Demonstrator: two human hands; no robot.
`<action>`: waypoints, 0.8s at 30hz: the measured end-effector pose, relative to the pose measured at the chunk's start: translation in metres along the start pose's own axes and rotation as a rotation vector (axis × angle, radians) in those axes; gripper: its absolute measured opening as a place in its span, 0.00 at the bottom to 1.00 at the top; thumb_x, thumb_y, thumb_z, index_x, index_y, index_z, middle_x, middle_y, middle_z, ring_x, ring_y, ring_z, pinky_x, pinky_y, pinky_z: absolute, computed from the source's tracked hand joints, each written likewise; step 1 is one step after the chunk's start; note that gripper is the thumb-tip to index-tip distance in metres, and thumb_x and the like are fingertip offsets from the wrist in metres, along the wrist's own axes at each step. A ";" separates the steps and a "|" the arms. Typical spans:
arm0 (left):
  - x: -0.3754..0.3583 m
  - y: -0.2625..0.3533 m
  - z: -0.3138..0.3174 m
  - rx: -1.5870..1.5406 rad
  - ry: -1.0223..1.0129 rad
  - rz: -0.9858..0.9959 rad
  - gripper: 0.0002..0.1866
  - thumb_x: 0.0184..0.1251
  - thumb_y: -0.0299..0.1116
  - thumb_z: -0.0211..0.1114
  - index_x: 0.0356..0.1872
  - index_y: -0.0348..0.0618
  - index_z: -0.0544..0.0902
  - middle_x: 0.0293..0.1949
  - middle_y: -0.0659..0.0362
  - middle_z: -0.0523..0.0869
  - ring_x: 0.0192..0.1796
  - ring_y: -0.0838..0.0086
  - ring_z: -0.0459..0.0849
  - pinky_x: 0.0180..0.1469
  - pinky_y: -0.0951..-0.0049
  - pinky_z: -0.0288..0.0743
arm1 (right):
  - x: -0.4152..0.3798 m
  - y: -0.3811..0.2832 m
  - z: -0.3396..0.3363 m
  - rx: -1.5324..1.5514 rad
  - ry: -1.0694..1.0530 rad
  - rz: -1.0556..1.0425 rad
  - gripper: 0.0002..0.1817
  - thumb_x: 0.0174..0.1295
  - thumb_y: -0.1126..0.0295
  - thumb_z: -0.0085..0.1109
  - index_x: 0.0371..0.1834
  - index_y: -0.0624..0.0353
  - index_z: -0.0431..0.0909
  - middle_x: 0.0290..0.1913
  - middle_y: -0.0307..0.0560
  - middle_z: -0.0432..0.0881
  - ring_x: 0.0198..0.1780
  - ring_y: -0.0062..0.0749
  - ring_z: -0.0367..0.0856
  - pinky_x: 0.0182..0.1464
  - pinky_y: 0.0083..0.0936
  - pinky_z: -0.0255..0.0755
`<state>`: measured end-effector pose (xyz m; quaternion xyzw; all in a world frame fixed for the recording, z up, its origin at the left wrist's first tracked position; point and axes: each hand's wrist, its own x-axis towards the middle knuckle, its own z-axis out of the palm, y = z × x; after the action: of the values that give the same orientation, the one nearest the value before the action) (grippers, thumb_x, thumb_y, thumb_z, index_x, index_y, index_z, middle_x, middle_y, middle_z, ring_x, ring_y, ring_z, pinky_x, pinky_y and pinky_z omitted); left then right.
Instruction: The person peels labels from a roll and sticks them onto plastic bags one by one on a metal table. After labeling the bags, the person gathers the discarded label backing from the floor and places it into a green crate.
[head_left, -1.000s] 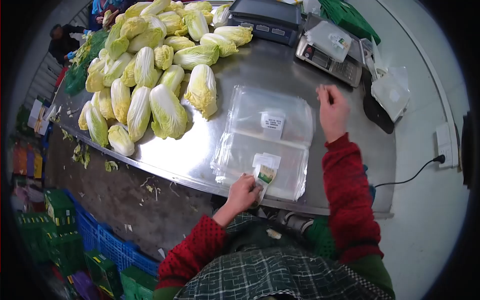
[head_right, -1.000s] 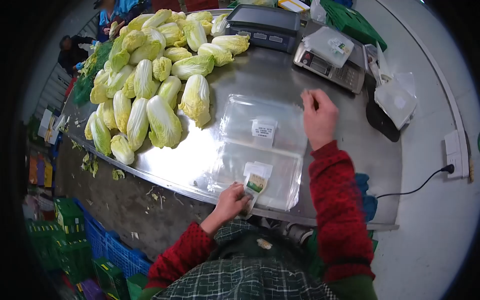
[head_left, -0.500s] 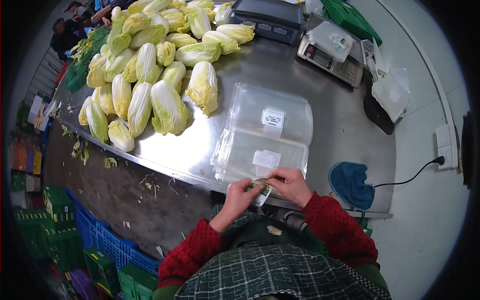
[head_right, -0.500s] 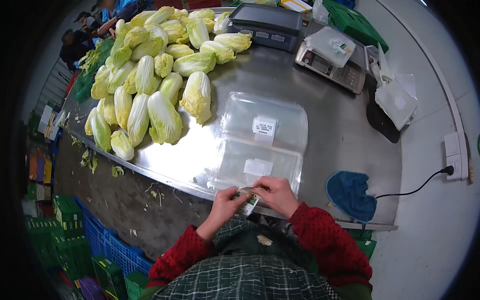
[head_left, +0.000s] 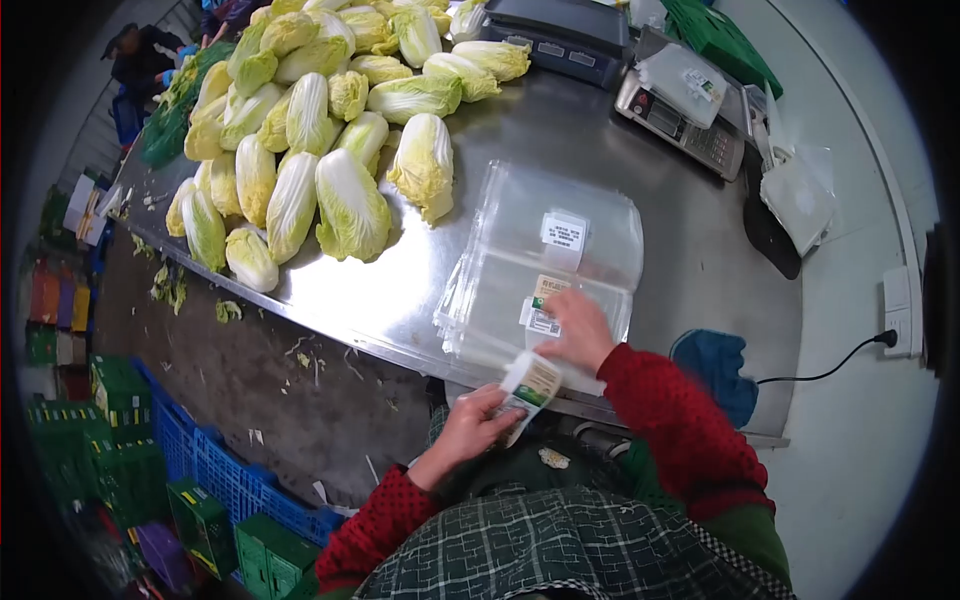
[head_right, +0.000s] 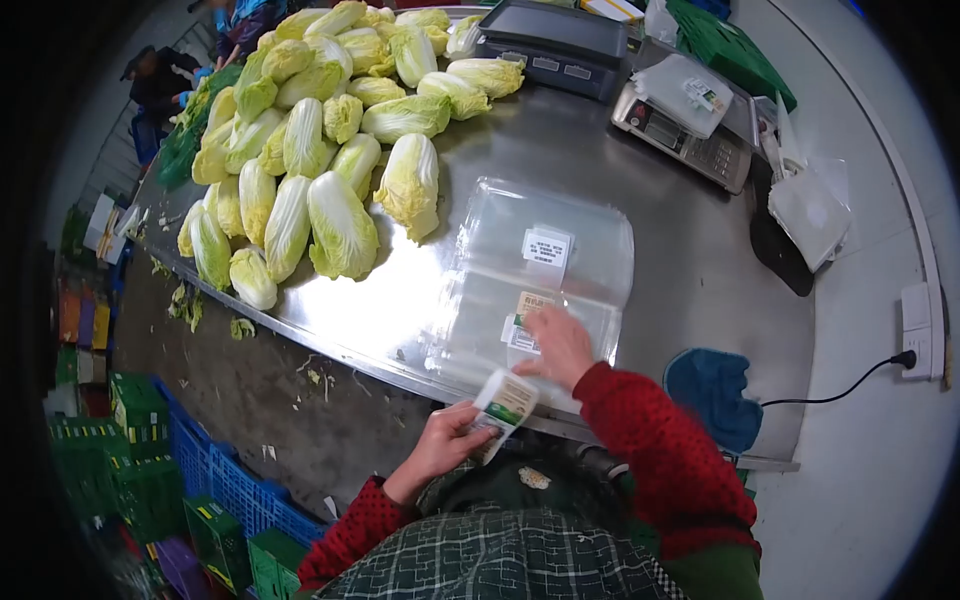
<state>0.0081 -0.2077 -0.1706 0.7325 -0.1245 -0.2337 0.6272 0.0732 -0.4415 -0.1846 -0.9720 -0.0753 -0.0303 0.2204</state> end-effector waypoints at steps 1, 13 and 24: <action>-0.001 0.004 0.004 0.069 -0.115 0.022 0.12 0.59 0.33 0.69 0.40 0.38 0.82 0.31 0.52 0.81 0.32 0.66 0.80 0.37 0.69 0.73 | -0.013 -0.001 0.006 0.090 -0.072 -0.113 0.20 0.43 0.60 0.72 0.37 0.54 0.76 0.40 0.47 0.76 0.41 0.48 0.74 0.42 0.44 0.69; 0.059 -0.006 0.012 0.379 -0.062 -0.126 0.11 0.59 0.33 0.67 0.30 0.35 0.79 0.29 0.51 0.79 0.38 0.67 0.80 0.40 0.66 0.73 | 0.035 0.017 -0.063 0.351 0.109 0.140 0.10 0.57 0.66 0.62 0.33 0.62 0.79 0.30 0.51 0.79 0.35 0.40 0.79 0.40 0.32 0.73; 0.067 0.005 0.010 -0.026 -0.040 -0.123 0.11 0.59 0.33 0.69 0.35 0.33 0.83 0.26 0.52 0.84 0.29 0.73 0.82 0.33 0.72 0.73 | -0.033 -0.033 -0.039 0.730 -0.037 0.211 0.09 0.55 0.71 0.66 0.33 0.66 0.82 0.26 0.47 0.82 0.28 0.25 0.78 0.33 0.23 0.72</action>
<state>0.0610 -0.2486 -0.1788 0.7259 -0.0887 -0.2880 0.6183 0.0345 -0.4335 -0.1382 -0.8323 0.0156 0.0392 0.5527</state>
